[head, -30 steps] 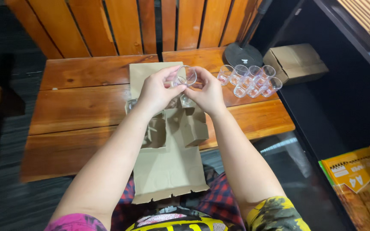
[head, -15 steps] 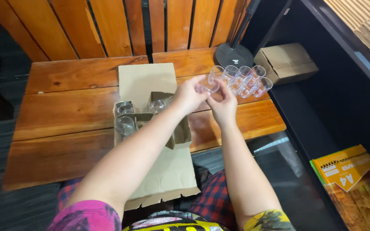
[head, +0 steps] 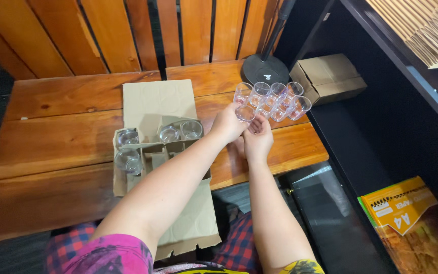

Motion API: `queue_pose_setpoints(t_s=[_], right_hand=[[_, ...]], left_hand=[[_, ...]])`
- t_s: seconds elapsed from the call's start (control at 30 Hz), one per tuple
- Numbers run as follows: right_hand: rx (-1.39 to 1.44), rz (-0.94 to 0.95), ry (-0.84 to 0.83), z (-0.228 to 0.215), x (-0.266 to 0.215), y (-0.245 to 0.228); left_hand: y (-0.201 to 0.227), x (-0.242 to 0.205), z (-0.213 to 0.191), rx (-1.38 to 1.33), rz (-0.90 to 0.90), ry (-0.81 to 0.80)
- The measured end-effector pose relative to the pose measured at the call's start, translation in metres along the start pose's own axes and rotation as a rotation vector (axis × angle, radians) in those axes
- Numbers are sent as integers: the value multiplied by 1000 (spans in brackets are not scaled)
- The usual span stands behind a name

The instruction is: The person unpacks small clear glasses from a cardboard box with dividers and places them on a wooden table. They then pick up the glasses and arrange them on a lower shelf of a black cabinet.

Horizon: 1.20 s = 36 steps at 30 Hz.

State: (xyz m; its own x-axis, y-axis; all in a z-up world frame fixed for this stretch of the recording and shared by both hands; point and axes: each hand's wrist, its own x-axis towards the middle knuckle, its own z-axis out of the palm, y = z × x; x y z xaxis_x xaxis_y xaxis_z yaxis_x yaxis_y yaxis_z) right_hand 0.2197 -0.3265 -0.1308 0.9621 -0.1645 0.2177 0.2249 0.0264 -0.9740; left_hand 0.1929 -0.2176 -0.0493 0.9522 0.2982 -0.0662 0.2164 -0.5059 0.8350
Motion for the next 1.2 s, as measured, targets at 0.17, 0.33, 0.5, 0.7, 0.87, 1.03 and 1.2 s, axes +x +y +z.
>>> queue_pose_setpoints(t_s=[0.17, 0.33, 0.5, 0.7, 0.87, 1.03, 1.2], right_hand=[[-2, 48, 52, 4, 3, -4], [-20, 58, 121, 8, 10, 5], [-99, 15, 140, 7, 13, -3], [-244, -13, 149, 1, 26, 19], [-305, 10, 161, 1, 22, 12], [-329, 4, 141, 0, 19, 4], [-311, 6, 140, -1, 17, 7]], left_hand=[[16, -1, -1, -28, -20, -8], [14, 12, 6, 6, -46, -3], [14, 21, 8, 20, -120, 12], [13, 21, 11, 37, -130, 10], [10, 25, 14, 50, -128, 20], [0, 35, 22, 90, -136, 31], [4, 19, 13, 50, -123, 3]])
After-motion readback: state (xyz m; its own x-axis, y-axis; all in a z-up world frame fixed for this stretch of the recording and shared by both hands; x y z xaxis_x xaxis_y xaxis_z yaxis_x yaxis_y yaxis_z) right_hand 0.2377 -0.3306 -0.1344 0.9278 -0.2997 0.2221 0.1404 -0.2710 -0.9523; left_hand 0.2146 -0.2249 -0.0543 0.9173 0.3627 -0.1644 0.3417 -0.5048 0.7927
